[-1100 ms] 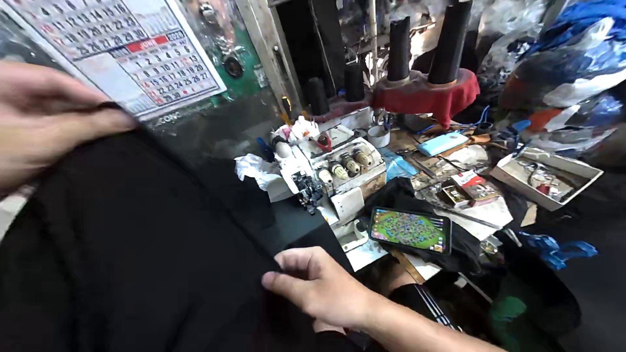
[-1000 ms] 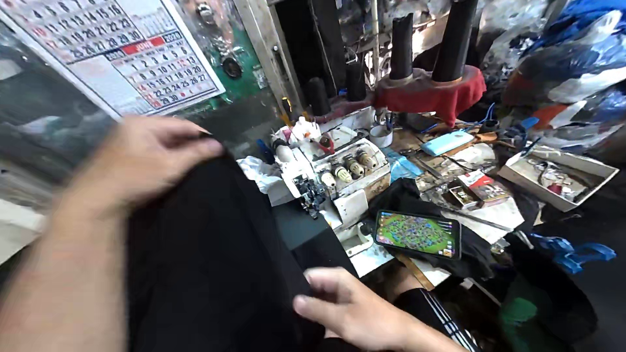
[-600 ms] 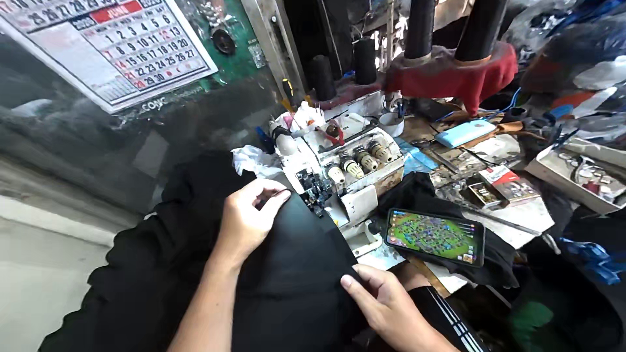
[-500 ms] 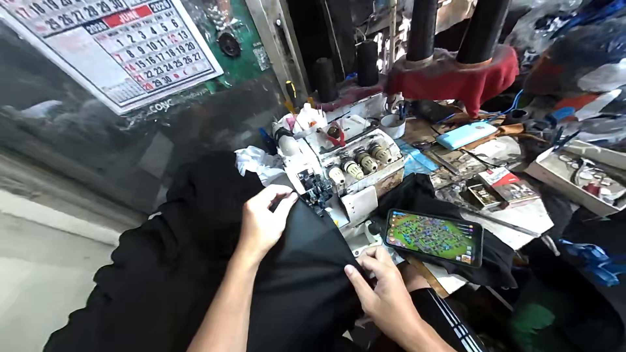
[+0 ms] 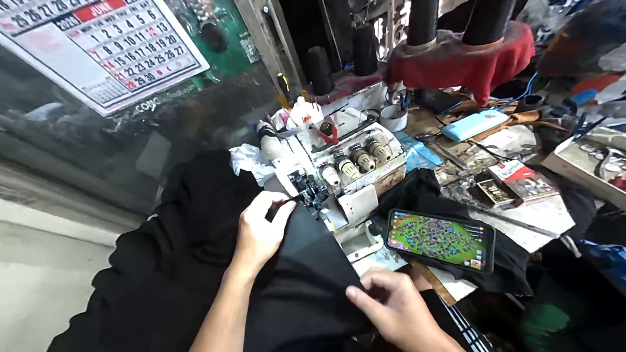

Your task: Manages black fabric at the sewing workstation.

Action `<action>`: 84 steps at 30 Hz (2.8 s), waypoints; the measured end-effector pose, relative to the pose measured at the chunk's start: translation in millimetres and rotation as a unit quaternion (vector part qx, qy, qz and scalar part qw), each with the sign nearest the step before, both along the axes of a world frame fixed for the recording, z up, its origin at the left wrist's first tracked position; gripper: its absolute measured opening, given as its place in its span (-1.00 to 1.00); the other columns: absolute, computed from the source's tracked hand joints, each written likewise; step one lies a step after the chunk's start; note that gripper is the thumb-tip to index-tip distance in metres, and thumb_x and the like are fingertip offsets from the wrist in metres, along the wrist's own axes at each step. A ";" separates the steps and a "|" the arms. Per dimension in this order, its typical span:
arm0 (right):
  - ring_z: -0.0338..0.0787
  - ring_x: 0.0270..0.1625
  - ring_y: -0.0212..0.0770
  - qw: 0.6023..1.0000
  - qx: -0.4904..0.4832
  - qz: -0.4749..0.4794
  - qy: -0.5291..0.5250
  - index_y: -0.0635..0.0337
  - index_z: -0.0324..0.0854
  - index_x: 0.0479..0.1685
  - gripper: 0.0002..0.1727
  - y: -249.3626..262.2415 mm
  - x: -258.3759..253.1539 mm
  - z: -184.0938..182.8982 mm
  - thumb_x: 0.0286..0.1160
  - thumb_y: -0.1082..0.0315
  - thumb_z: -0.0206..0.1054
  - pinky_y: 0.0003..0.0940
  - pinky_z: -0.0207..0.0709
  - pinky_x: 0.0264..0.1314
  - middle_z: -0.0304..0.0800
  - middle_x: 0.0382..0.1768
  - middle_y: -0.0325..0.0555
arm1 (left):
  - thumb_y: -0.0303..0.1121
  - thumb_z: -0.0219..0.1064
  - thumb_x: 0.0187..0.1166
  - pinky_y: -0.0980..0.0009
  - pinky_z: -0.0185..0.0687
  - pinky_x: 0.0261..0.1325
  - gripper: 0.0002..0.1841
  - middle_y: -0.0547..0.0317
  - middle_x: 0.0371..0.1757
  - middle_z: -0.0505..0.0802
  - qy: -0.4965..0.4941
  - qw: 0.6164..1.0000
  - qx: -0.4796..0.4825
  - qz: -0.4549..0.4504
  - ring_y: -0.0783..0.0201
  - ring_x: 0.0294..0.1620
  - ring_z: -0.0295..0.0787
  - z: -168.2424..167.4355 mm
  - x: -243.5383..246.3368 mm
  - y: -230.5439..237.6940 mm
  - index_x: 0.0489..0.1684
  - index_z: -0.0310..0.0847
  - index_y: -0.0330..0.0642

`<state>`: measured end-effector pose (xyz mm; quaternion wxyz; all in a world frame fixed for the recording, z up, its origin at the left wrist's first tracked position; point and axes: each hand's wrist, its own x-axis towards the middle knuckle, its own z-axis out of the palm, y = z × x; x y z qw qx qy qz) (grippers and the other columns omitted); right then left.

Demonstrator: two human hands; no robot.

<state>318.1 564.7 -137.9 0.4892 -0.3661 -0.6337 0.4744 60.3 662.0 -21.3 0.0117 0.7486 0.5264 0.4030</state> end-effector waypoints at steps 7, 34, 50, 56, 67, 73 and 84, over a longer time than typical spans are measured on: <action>0.83 -0.21 -0.22 0.997 -0.032 0.049 0.057 0.22 0.79 -0.40 -0.79 -46.4 6.2 -5.2 0.50 0.27 0.54 -0.24 0.78 -0.21 0.84 -0.29 -0.14 | -0.22 0.42 0.60 0.49 0.81 -0.02 -0.90 0.50 -0.02 0.81 0.049 0.997 -0.055 -0.028 0.54 -0.04 0.77 4.3 -5.9 -29.9 -0.07 0.83 0.13; 0.78 -0.34 -0.17 0.975 -0.154 0.126 0.096 0.25 0.70 0.18 -0.69 -39.5 8.9 -2.1 0.55 0.32 0.49 -0.22 0.75 -0.24 0.82 -0.29 -0.09 | -0.23 0.33 0.68 0.33 0.79 -0.10 -0.90 0.37 -0.15 0.77 0.095 0.990 -0.097 0.041 0.45 -0.17 0.75 9.7 19.9 -19.8 -0.10 0.74 0.06; 0.78 -0.41 -0.22 0.979 -0.148 0.123 0.067 0.26 0.76 -0.09 -0.80 -34.0 16.4 -0.3 0.64 0.28 0.41 -0.23 0.71 -0.35 0.82 -0.39 -0.10 | -0.03 0.27 0.63 -0.08 0.41 0.46 -0.69 0.26 0.23 0.82 0.156 0.983 0.013 0.100 0.14 0.40 0.63 -21.3 50.5 -77.2 0.14 0.87 0.20; 0.66 -0.49 -0.26 0.964 -0.181 0.158 0.116 0.28 0.73 -0.12 -0.76 -2.9 4.1 32.0 0.72 0.25 0.33 -0.31 0.58 -0.40 0.72 -0.50 -0.10 | 0.05 0.13 0.71 -0.32 0.23 0.58 -0.64 0.13 0.58 0.66 0.196 0.973 -0.002 0.120 -0.07 0.69 0.40 -14.0 55.7 -70.2 0.26 0.82 0.39; 0.91 -0.28 -0.32 0.951 -0.203 0.224 -0.057 0.03 0.77 0.03 -0.75 -70.2 31.7 -62.6 0.63 0.08 0.42 -0.22 0.90 -0.19 0.91 -0.21 -0.30 | -0.25 0.38 0.60 0.35 0.82 0.02 -0.78 0.26 0.05 0.85 -0.011 0.995 -0.088 0.047 0.32 0.03 0.81 -26.0 18.7 -173.4 0.07 0.85 -0.02; 0.86 -0.37 -0.14 0.941 -0.293 0.169 -0.005 0.20 0.71 -0.12 -0.77 -99.6 56.4 -67.8 0.65 0.18 0.40 -0.19 0.82 -0.28 0.86 -0.35 -0.09 | -0.27 0.42 0.60 0.33 0.84 0.07 -0.85 0.38 -0.08 0.89 -0.071 0.981 -0.176 -0.036 0.38 -0.02 0.83 -103.8 56.1 -235.2 -0.02 0.89 0.06; 0.86 0.07 -0.04 0.901 -0.363 0.219 0.090 0.16 0.57 0.48 -0.55 -101.1 85.9 -37.7 0.60 0.41 0.36 -0.04 0.71 0.31 0.87 0.02 0.09 | -0.16 0.50 0.55 0.45 0.74 0.16 -0.83 0.37 0.00 0.81 0.012 0.983 -0.169 -0.075 0.44 0.10 0.74 -149.1 114.0 -262.1 0.00 0.88 0.14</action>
